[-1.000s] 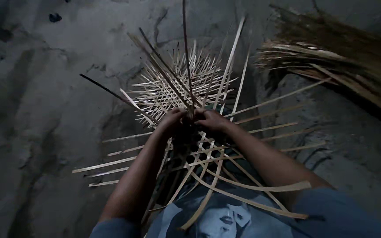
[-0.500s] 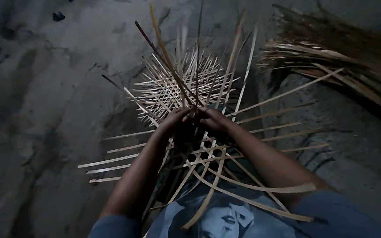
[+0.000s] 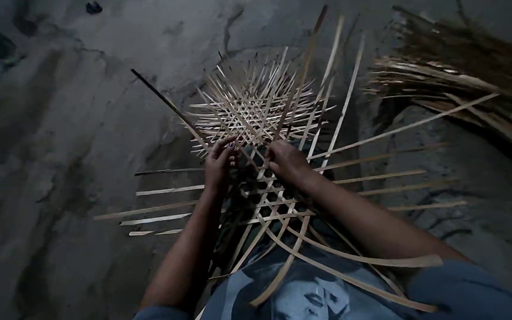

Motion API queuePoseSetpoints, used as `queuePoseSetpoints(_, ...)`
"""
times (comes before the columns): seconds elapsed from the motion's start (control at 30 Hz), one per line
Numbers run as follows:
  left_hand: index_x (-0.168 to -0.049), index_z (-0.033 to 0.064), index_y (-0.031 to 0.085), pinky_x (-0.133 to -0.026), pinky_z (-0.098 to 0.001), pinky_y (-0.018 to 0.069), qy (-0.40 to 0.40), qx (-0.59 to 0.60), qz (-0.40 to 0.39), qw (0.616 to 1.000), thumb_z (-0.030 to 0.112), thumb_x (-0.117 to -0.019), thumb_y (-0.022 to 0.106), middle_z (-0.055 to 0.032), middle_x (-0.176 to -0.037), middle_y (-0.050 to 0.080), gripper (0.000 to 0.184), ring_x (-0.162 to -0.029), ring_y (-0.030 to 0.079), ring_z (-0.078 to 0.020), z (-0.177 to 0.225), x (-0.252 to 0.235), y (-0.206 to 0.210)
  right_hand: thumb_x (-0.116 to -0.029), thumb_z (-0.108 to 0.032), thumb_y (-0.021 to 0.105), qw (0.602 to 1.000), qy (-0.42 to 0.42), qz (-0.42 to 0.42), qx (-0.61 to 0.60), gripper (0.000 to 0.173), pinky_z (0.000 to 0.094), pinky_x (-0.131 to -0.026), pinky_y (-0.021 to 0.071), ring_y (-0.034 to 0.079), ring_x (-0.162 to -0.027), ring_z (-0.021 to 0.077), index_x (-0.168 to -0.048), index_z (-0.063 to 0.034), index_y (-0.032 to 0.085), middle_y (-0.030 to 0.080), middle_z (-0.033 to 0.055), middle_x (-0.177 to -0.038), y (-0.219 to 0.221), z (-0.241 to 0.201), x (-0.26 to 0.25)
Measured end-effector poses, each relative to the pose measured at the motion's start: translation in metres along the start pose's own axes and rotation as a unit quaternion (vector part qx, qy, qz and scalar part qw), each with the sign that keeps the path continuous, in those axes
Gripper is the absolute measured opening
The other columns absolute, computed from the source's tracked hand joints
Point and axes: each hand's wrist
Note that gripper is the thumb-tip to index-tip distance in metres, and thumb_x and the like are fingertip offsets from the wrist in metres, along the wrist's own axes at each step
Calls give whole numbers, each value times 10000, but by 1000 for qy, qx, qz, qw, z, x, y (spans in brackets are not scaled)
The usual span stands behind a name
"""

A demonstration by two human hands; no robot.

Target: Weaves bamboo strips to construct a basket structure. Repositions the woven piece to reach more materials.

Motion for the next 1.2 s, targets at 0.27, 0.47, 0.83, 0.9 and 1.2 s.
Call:
queuePoseSetpoints(0.27,-1405,45,440,-621,-280,560,-94,25,115,989,140,-1083,444,-63,-922,639,336,-670,631,-118,-35,-11,3,-996,-172,632,979,70,-179,-61,336,588,-908,547,696,-1020,336,-1327,-114,631,709,162,-1123,-1,-37,-36)
queuePoseSetpoints(0.47,-1362,148,646,-1011,-604,483,-57,-371,-121,919,222,-1059,552,-202,-1247,670,326,-1162,643,-358,-17,-34,4,-981,-131,666,982,30,-134,-132,282,502,-897,580,722,-953,249,-1256,-79,637,734,117,-1063,-6,-23,-26)
queuePoseSetpoints(0.83,-1278,85,607,-731,-326,560,-86,3,-158,984,216,-1059,532,-66,-1000,674,266,-808,639,-136,-53,-29,-36,-956,-175,705,973,114,-140,-143,296,483,-923,562,689,-1019,213,-1240,-121,642,711,77,-1113,2,-29,-27)
queuePoseSetpoints(0.9,-1301,81,594,-786,-348,581,-60,43,-158,985,194,-1041,540,-77,-1081,685,288,-876,667,-154,-60,-25,-39,-958,-211,715,969,139,-140,-149,336,480,-903,572,698,-994,224,-1271,-113,640,716,90,-1108,7,-27,-31)
queuePoseSetpoints(1.2,-1066,194,789,-839,-445,596,-42,-262,-51,963,203,-969,714,4,-994,767,123,-867,724,-142,-20,-22,-1,-888,-338,805,979,149,-36,-132,369,445,-814,594,703,-857,194,-1152,-95,717,730,64,-961,5,-31,-17)
Point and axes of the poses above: each hand's wrist, its own x-axis away from the middle knuckle, its own y-axis out of the palm, z = x × y
